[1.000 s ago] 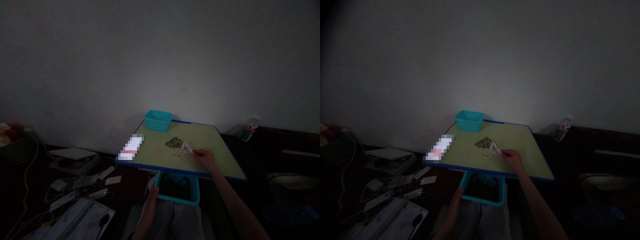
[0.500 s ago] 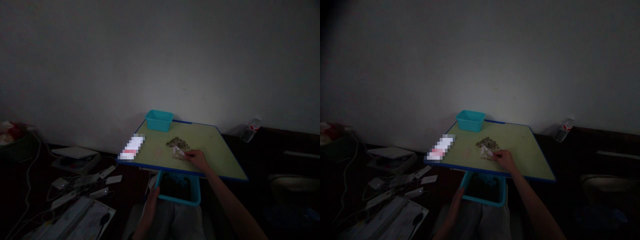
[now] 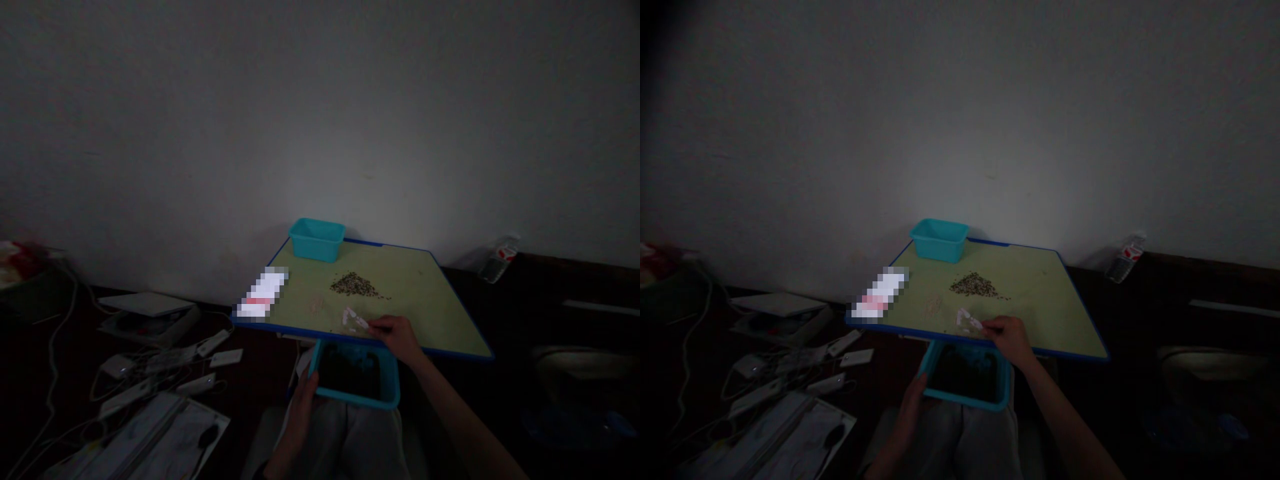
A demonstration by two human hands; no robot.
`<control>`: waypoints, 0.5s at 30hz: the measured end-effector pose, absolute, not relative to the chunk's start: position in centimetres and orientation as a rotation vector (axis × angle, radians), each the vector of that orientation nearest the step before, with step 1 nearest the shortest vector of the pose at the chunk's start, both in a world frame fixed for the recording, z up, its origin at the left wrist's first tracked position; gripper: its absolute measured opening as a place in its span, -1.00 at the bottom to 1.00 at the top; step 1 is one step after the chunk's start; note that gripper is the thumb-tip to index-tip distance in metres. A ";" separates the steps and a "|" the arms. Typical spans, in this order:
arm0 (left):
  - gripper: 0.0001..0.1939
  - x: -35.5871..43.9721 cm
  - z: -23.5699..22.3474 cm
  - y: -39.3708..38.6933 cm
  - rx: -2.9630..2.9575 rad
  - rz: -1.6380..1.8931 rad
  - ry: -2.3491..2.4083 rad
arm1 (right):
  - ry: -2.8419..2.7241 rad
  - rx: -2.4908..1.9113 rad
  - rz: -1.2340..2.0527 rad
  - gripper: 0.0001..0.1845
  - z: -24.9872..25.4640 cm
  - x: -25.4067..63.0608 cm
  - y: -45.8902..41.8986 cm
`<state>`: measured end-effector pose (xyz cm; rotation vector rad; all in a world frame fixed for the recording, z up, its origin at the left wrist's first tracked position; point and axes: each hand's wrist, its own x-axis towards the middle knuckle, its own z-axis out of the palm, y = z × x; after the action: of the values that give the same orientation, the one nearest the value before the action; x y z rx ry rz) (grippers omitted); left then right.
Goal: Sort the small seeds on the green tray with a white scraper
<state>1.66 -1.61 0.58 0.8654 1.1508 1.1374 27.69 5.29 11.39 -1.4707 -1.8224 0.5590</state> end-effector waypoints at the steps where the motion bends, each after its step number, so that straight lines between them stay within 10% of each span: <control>1: -0.18 1.7 0.4 -1.6 0.854 1.129 1.140 | -1.812 -1.467 0.571 -0.79 11.4 27.7 5.2; 15: -0.24 1.4 0.4 -1.4 0.921 1.168 1.207 | -1.765 -1.455 0.578 -0.80 11.7 25.6 7.6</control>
<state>1.44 -1.38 0.40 0.9206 1.2069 1.1677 25.58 7.65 11.67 -1.4554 -1.7653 0.5778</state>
